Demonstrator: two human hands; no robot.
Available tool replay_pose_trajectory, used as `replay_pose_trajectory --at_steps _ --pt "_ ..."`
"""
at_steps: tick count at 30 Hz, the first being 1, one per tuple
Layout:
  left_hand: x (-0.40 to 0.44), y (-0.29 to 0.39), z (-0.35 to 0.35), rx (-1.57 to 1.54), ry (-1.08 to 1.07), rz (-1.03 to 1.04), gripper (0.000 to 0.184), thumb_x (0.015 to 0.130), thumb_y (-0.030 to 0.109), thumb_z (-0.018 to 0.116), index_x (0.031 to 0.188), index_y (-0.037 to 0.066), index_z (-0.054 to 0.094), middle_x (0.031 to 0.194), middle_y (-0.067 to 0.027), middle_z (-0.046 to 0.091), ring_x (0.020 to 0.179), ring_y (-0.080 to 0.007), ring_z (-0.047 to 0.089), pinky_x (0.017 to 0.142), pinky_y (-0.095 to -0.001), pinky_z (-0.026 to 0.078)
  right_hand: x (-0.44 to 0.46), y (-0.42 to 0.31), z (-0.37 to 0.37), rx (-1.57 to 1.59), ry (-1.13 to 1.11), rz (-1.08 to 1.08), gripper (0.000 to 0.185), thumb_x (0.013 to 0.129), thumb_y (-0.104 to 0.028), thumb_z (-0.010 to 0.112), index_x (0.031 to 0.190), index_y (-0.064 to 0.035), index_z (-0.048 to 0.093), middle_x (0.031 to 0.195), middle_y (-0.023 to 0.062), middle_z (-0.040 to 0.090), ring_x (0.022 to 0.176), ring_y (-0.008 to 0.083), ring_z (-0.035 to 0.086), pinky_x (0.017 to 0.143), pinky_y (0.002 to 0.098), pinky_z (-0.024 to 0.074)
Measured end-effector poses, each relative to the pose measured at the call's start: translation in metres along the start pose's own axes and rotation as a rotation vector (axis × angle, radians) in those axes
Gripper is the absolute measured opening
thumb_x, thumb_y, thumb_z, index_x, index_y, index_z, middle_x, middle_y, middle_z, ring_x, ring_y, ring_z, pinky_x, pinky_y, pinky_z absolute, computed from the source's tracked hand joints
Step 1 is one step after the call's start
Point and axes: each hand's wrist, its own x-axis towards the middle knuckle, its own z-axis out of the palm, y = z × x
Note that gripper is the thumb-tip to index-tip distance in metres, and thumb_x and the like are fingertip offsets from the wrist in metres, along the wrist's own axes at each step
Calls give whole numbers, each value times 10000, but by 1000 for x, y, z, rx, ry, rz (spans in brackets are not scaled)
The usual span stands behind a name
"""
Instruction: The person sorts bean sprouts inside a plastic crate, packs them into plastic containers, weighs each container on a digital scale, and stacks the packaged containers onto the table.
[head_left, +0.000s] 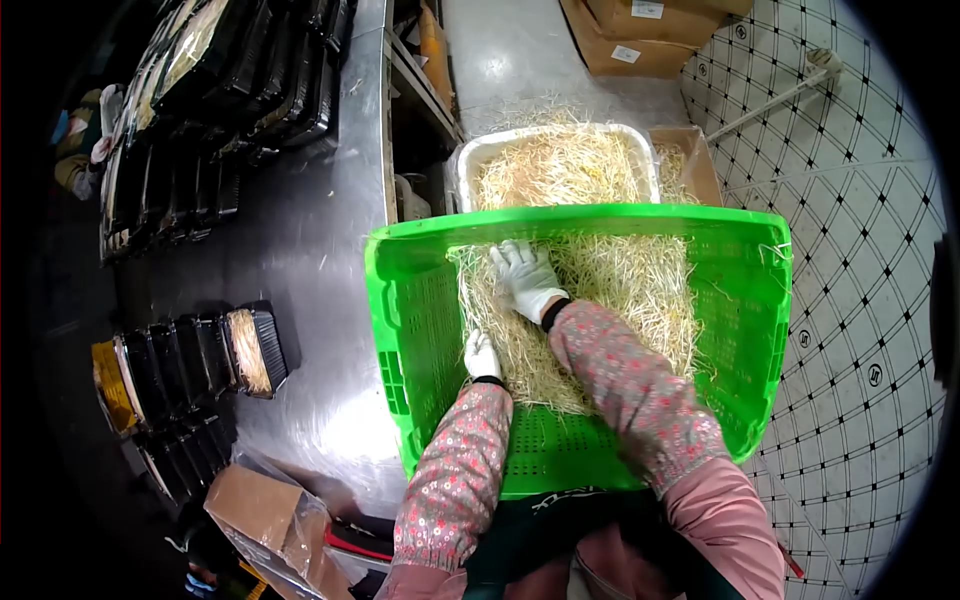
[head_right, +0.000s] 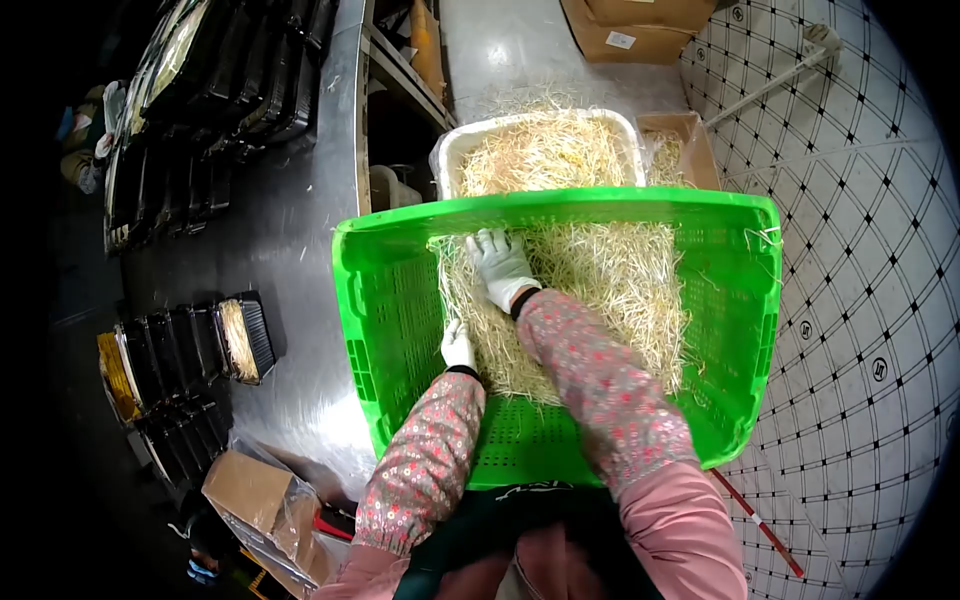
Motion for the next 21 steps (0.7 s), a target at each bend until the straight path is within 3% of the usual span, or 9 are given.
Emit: replay_pose_trajectory --at_steps 2,3,5,6,9,13,15,17,21 --pt "-5 6 0 -36 -4 -40 365 903 -11 634 1266 -34 605 1134 -76 657 987 -143 608 922 -250 486 21 6 37 -117 -59 12 468 985 -166 410 1446 -89 416 1558 160 342 1416 384 324 1054 490 421" --pt "-2 -1 -2 -63 -2 -52 371 902 -13 633 1271 -41 601 1145 -75 652 999 -145 606 927 -250 485 31 12 56 -66 -146 -53 336 968 -152 424 1259 -63 566 1426 203 500 1289 385 498 900 455 529" --pt "-2 5 -2 -9 -8 -69 368 904 -11 628 1270 -48 600 1153 -83 651 1012 -158 607 935 -254 483 -4 1 10 460 -189 315 270 950 -155 441 1101 -39 632 1127 204 671 916 381 689 830 456 554" --pt "2 0 -4 20 -17 -58 358 906 -4 626 1260 -54 602 1151 -95 656 1016 -172 613 947 -269 481 -6 14 56 195 -86 -109 253 945 -164 471 1085 -55 651 1088 178 683 958 352 682 833 463 543" --pt "7 4 -3 -8 -51 -140 341 914 12 625 1248 -51 607 1150 -107 663 1027 -177 618 958 -288 478 -42 21 -27 494 -95 -48 244 939 -187 563 1147 -124 674 1051 159 684 911 337 680 818 437 530" --pt "19 -4 -7 9 -82 -182 307 912 18 640 1213 -44 639 1104 -86 684 981 -155 624 925 -265 486 -86 49 -150 726 279 -209 230 930 -251 632 1090 -97 692 959 113 695 801 244 662 717 360 546" --pt "32 -31 -12 49 -107 -81 298 956 92 589 1248 68 645 1051 -46 707 793 -135 634 667 -285 508 -115 70 -224 931 391 -249 235 921 -252 674 1085 -86 701 959 75 695 754 134 638 662 290 531" --pt "28 -23 -12 58 -106 -107 301 960 90 587 1256 67 641 1058 -50 708 800 -139 638 678 -285 516 -136 98 -256 900 709 -97 227 916 -150 685 1126 -63 677 933 31 684 678 63 599 595 226 512" --pt "1 24 -4 -36 -57 -220 265 927 57 641 1189 39 676 914 3 672 625 -59 487 549 -217 402 -165 181 -308 855 1047 33 305 908 -5 652 1212 -6 625 1010 42 701 828 54 630 720 191 514"
